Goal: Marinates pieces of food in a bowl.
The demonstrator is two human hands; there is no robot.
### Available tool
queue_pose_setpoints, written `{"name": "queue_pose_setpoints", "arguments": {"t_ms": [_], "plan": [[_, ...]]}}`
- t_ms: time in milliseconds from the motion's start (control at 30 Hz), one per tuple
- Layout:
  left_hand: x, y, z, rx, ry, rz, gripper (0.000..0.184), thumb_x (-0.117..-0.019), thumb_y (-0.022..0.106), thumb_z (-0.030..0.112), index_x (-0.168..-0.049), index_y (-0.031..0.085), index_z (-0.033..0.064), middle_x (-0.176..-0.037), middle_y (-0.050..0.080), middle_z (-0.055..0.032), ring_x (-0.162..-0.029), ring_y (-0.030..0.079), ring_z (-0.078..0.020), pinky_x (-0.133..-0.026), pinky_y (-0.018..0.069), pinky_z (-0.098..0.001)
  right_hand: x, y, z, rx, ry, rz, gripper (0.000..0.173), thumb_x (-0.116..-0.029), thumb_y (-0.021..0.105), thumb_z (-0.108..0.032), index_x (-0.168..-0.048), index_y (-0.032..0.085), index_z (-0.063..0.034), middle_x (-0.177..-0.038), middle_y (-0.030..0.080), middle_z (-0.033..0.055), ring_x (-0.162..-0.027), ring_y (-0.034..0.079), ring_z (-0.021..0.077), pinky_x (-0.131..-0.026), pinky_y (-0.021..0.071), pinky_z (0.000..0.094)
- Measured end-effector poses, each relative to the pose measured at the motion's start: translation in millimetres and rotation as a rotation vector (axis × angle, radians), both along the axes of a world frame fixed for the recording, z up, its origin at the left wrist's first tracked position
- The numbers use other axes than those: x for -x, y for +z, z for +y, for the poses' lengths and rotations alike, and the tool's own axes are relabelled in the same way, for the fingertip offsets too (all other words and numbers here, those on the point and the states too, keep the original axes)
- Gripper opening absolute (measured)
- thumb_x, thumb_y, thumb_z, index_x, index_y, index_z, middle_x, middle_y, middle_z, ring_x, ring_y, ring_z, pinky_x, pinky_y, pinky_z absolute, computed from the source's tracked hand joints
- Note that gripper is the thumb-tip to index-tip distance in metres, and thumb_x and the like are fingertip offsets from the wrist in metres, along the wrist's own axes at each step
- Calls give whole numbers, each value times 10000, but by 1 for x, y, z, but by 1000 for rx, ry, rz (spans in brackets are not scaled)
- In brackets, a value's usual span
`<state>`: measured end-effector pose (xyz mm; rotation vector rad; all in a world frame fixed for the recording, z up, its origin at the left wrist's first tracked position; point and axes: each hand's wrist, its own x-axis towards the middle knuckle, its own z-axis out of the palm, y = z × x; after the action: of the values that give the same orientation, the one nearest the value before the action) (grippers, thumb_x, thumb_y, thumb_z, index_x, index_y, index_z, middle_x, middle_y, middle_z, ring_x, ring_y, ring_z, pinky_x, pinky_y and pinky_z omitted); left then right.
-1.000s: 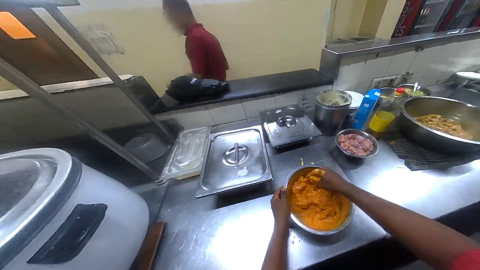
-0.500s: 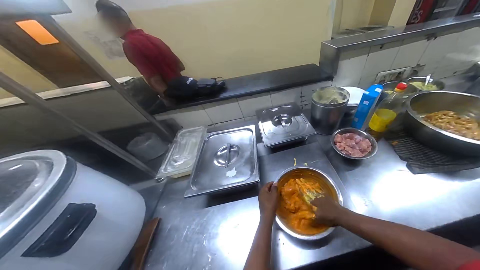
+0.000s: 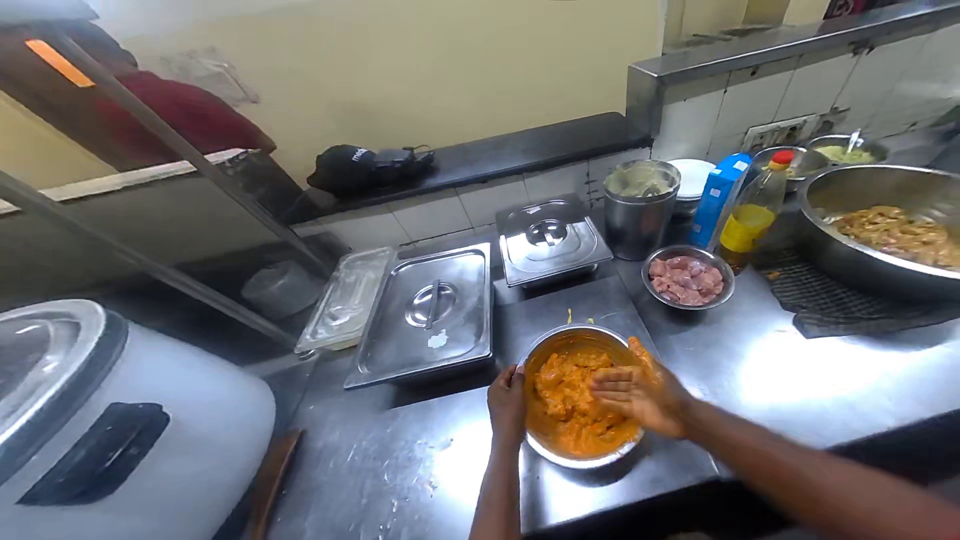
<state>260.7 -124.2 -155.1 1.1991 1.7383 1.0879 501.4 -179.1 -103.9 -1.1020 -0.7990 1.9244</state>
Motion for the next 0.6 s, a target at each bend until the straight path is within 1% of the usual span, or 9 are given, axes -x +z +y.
{"name": "queue_pose_setpoints", "arguments": {"t_ms": [33, 67, 133, 200, 233, 333, 433, 533, 600], "plan": [[-2, -1, -3, -4, 24, -10, 270, -1068, 530, 142, -1169, 676, -61, -1050, 692, -207, -964, 661, -260, -914, 515, -458, 18, -16, 0, 125, -152, 231, 853, -1087, -21, -539, -1389, 443, 110, -1373, 572, 258, -1226, 621, 291, -1039, 505, 390], [-3, -3, -6, -13, 50, -20, 267, -1066, 534, 136, -1170, 676, -65, -1050, 694, -209, -966, 664, -258, -914, 520, -452, 31, -28, -4, 207, -247, 378, 918, -1053, -31, -621, -1430, 393, 102, -1395, 541, 269, -1232, 607, 310, -1033, 502, 399], [-6, -6, -10, -39, 105, -23, 250, -1057, 548, 125, -1152, 682, -64, -1020, 696, -198, -929, 666, -237, -883, 528, -429, 34, -34, -22, 269, -333, 479, 959, -1022, -48, -675, -1472, 334, 81, -1439, 496, 270, -1270, 572, 320, -1047, 483, 400], [-7, -9, -15, -45, 141, -25, 243, -1056, 554, 127, -1129, 684, -64, -977, 690, -188, -883, 655, -227, -854, 529, -421, 12, -30, -47, 272, -304, 457, 958, -1022, -34, -679, -1515, 304, 70, -1518, 452, 254, -1354, 526, 316, -1096, 454, 403], [-8, -9, -17, -39, 145, -17, 245, -1058, 550, 130, -1130, 684, -62, -968, 690, -186, -875, 656, -230, -852, 530, -428, -5, -28, -58, 273, -277, 439, 949, -1027, -22, -672, -1513, 323, 67, -1513, 472, 242, -1356, 535, 309, -1098, 464, 404], [-8, -6, -15, -29, 132, 3, 251, -1063, 541, 137, -1142, 684, -53, -975, 694, -187, -884, 662, -242, -858, 528, -443, -45, -12, -66, 311, -248, 363, 930, -1038, 3, -660, -1430, 432, 66, -1394, 591, 214, -1252, 622, 283, -1028, 516, 388], [-6, -8, -18, -40, 135, -20, 266, -1067, 533, 137, -1171, 680, -59, -1009, 698, -190, -908, 664, -227, -870, 527, -422, -37, 4, -36, 230, -229, 310, 914, -1056, 10, -631, -1460, 389, 95, -1442, 539, 255, -1299, 588, 302, -1076, 485, 384], [-10, -9, -21, -51, 156, -27, 260, -1065, 537, 131, -1162, 682, -61, -1009, 698, -192, -913, 664, -230, -874, 527, -427, -11, -20, -21, 218, -244, 319, 848, -1082, 21, -587, -1466, 375, 82, -1449, 516, 256, -1308, 568, 302, -1073, 472, 388], [-9, -7, -19, -58, 152, -17, 251, -1060, 548, 135, -1152, 688, -52, -992, 700, -182, -897, 665, -226, -864, 530, -425, -29, -31, -39, 195, -218, 325, 792, -1099, 43, -543, -1473, 381, 67, -1461, 525, 229, -1323, 565, 290, -1090, 471, 396]]}}
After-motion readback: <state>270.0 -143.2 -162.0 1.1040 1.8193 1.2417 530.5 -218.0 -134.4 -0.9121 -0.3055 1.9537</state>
